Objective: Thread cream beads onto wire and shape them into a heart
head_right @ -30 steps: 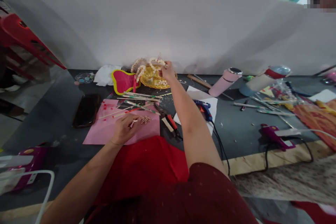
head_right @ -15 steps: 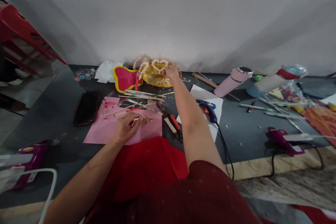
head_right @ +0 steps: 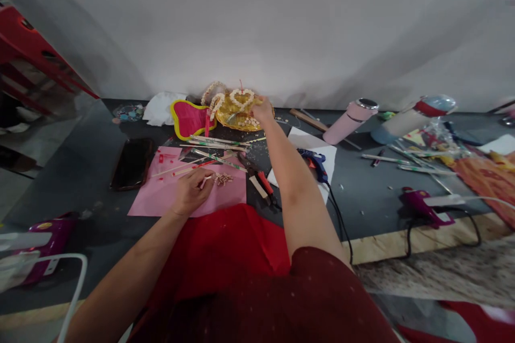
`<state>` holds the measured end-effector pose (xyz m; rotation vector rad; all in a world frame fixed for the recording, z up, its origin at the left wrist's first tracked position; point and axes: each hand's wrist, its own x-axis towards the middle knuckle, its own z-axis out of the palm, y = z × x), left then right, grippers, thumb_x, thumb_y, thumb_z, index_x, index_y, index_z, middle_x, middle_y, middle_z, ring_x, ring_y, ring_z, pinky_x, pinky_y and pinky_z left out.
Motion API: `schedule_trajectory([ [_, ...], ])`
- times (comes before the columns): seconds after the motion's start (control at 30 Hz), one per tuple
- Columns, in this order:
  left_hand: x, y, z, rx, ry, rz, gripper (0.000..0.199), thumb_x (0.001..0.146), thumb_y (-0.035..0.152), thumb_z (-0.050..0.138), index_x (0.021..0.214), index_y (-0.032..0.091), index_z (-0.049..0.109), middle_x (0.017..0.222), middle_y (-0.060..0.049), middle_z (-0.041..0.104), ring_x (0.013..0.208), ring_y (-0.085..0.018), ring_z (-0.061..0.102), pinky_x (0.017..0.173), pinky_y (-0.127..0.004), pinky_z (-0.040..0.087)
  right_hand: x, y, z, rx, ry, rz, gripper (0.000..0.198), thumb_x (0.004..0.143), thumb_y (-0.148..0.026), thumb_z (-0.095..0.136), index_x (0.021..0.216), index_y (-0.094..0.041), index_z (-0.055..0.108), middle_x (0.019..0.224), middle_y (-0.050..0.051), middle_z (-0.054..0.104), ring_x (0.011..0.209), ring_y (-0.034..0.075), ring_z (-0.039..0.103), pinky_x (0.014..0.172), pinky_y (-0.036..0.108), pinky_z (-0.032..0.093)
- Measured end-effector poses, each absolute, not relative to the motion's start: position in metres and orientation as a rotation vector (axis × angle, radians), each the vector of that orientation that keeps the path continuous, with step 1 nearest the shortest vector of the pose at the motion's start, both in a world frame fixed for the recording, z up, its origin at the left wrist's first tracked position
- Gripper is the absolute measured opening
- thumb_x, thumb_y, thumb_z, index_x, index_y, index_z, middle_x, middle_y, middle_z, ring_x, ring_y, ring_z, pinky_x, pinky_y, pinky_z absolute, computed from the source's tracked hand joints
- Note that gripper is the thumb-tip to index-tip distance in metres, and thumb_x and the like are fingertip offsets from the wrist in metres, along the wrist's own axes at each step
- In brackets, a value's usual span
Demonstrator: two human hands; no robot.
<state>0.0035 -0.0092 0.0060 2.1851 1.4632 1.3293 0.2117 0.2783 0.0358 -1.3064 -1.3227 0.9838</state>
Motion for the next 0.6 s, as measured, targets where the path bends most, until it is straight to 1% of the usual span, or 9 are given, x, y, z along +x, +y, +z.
schedule_trajectory([
  [0.13,0.002,-0.01,0.007,2.208,1.521,1.369,0.015,0.088,0.025,0.055,0.094,0.021,0.067,0.087,-0.006,0.072,0.084,-0.021,0.066,0.078,-0.033,0.05,0.217,0.249,0.061,-1.391,-1.25,1.002,0.049,0.076,-0.014,0.061,0.122,-0.017,0.043,0.093,0.003,0.057,0.059,0.008,0.054,0.06,0.027,0.053],
  [0.23,0.0,-0.01,0.011,2.246,1.507,1.415,0.028,0.09,0.028,0.051,0.113,0.018,0.063,0.098,-0.011,0.071,0.094,-0.024,0.065,0.087,-0.038,0.048,0.217,0.215,0.084,-1.327,-1.238,1.082,0.041,0.077,-0.017,0.062,0.114,-0.021,0.045,0.1,0.001,0.055,0.062,0.006,0.056,0.058,0.023,0.051],
  [0.27,0.0,-0.01,0.012,2.264,1.493,1.428,0.033,0.092,0.027,0.047,0.12,0.017,0.06,0.102,-0.012,0.071,0.098,-0.024,0.064,0.09,-0.039,0.047,0.215,0.201,0.09,-1.29,-1.23,1.116,0.039,0.077,-0.019,0.062,0.112,-0.022,0.046,0.1,0.0,0.055,0.063,0.006,0.057,0.057,0.021,0.051],
  [0.33,-0.001,-0.01,0.013,2.289,1.505,1.468,0.037,0.095,0.025,0.04,0.127,0.015,0.057,0.108,-0.014,0.069,0.102,-0.025,0.063,0.092,-0.041,0.045,0.209,0.169,0.098,-1.199,-1.21,1.204,0.036,0.077,-0.023,0.064,0.109,-0.024,0.047,0.097,-0.002,0.055,0.067,0.007,0.059,0.056,0.02,0.05],
  [0.43,-0.001,-0.01,0.015,2.312,1.546,1.534,0.038,0.096,0.026,0.037,0.126,0.015,0.058,0.11,-0.014,0.068,0.103,-0.025,0.061,0.091,-0.041,0.046,0.192,0.111,0.097,-1.052,-1.163,1.38,0.036,0.074,-0.027,0.069,0.104,-0.025,0.05,0.093,-0.004,0.058,0.067,0.008,0.06,0.055,0.021,0.049],
  [0.5,-0.001,-0.012,0.017,2.32,1.537,1.578,0.038,0.097,0.027,0.038,0.125,0.014,0.06,0.108,-0.015,0.068,0.101,-0.024,0.061,0.09,-0.04,0.047,0.177,0.071,0.089,-0.951,-1.13,1.479,0.037,0.072,-0.03,0.071,0.103,-0.026,0.051,0.097,-0.004,0.059,0.068,0.008,0.06,0.055,0.021,0.048],
  [0.6,-0.002,-0.015,0.018,2.357,1.535,1.538,0.036,0.097,0.027,0.04,0.124,0.016,0.061,0.103,-0.013,0.069,0.097,-0.023,0.063,0.087,-0.038,0.048,0.156,0.021,0.071,-0.862,-1.174,1.55,0.038,0.076,-0.041,0.07,0.106,-0.028,0.052,0.102,-0.003,0.06,0.071,0.01,0.061,0.057,0.023,0.05],
])
